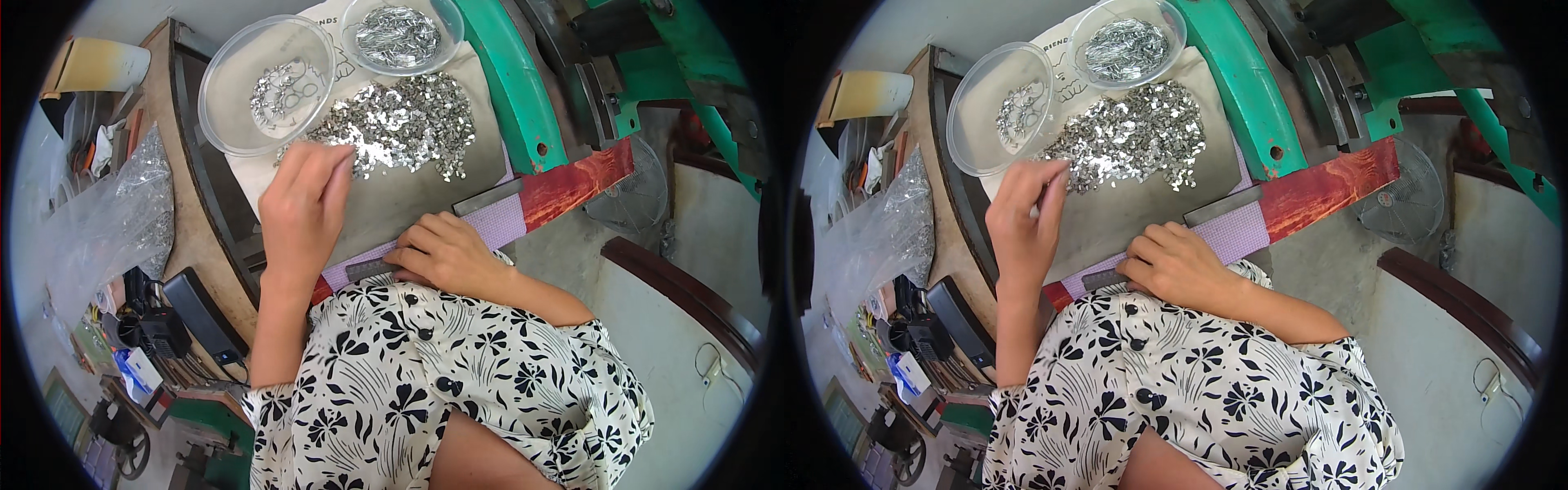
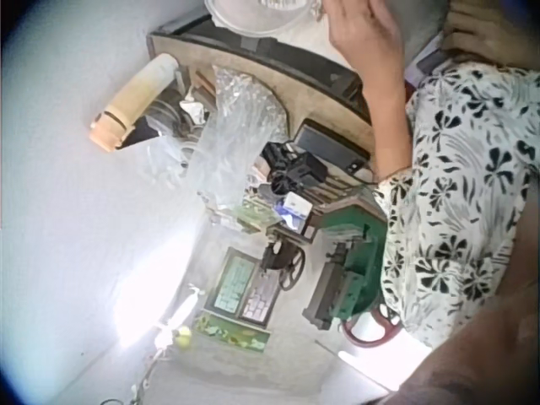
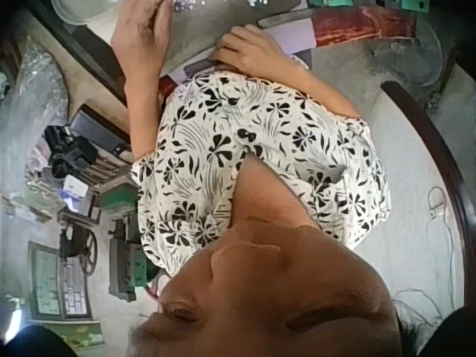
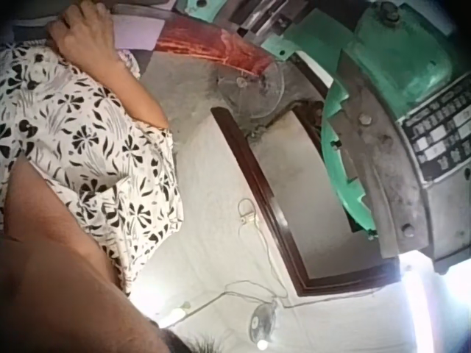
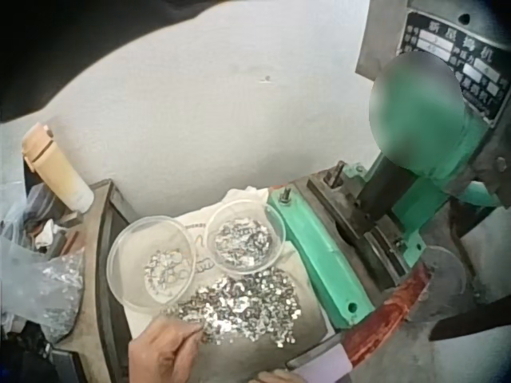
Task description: The person fits small metal pieces into the slots of a metal bar by hand, inserts the bar into a benchtop press machine, and attaches more metal pieces into the bar.
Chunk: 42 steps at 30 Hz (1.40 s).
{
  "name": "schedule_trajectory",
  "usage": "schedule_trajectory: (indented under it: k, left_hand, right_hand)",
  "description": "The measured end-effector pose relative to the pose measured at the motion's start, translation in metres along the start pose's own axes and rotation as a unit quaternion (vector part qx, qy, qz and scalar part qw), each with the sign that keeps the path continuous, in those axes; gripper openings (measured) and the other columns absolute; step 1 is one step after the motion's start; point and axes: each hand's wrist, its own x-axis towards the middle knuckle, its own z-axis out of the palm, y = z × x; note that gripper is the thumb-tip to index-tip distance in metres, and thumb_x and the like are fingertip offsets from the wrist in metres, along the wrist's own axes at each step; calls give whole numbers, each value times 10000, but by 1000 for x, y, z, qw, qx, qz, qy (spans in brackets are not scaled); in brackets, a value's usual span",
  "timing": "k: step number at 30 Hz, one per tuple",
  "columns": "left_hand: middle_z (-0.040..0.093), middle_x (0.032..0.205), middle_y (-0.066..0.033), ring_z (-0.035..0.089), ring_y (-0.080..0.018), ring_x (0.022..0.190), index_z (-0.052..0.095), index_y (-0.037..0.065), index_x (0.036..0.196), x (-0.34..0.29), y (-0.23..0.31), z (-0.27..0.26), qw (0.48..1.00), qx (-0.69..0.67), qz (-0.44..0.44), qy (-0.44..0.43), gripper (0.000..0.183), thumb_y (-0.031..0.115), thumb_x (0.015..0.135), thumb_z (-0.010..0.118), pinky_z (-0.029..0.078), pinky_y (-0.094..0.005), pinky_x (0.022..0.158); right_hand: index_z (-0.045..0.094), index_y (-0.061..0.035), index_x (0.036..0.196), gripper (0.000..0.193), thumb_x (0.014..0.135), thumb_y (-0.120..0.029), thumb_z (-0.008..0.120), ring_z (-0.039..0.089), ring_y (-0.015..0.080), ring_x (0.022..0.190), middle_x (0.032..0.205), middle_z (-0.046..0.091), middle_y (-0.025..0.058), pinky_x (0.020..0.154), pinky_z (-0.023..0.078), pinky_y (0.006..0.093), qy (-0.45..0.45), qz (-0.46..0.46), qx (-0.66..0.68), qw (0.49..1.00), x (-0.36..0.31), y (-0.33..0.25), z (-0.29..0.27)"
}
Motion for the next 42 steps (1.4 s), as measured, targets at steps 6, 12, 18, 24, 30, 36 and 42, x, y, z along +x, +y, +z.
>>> schedule_trajectory:
  k: [6,12,18,24,30,36,42]
  left_hand:
    - [635,888,-114,650,-295,759,674,13,978,-44,-6,-1,994,-2,-95,-49,145,-25,839,684,521,-347,676]
    - [590,899,-80,616,-273,835,669,64,974,-40,-8,24,994,61,-72,-61,156,58,825,714,506,-394,706]
    - [586,849,-87,621,-294,755,647,57,917,-34,-7,31,991,105,-53,-55,120,30,821,712,497,-398,653]
    - [568,866,-82,613,-274,792,629,58,902,-50,1,16,988,107,-75,-87,108,69,828,707,501,-405,659]
    - [580,879,-80,605,-277,817,637,51,921,-64,-1,13,990,90,-89,-55,149,55,803,729,496,-396,674]
    - [580,879,-80,605,-279,828,643,58,923,-61,-4,14,989,77,-106,-71,162,60,794,740,497,-395,691]
    - [576,904,-91,608,-290,830,636,41,926,-64,-6,15,986,47,-145,-64,171,63,798,747,497,-395,687]
  right_hand:
    - [699,-112,951,263,712,-174,792,581,205,875,939,625,2,723,435,348,-14,22,62,998,3,10,-19]
    - [725,-121,947,272,694,-172,811,584,217,902,942,632,6,742,436,354,-7,64,-2,998,-6,26,-39]
    - [742,-106,879,159,746,-169,803,594,215,821,836,633,7,727,430,354,72,103,-2,992,21,31,-41]
    - [711,-111,833,122,752,-166,785,585,212,815,828,583,9,725,427,354,128,87,-90,984,60,40,-15]
    - [689,-91,832,100,770,-122,761,579,230,829,854,581,29,725,422,359,125,80,-97,984,58,38,-17]
    - [711,-110,842,144,731,-124,801,566,217,791,853,584,14,689,407,347,100,35,25,994,23,18,-16]
    - [745,-147,848,174,694,-159,825,555,197,819,847,584,-22,709,393,331,94,40,21,995,9,15,-10]
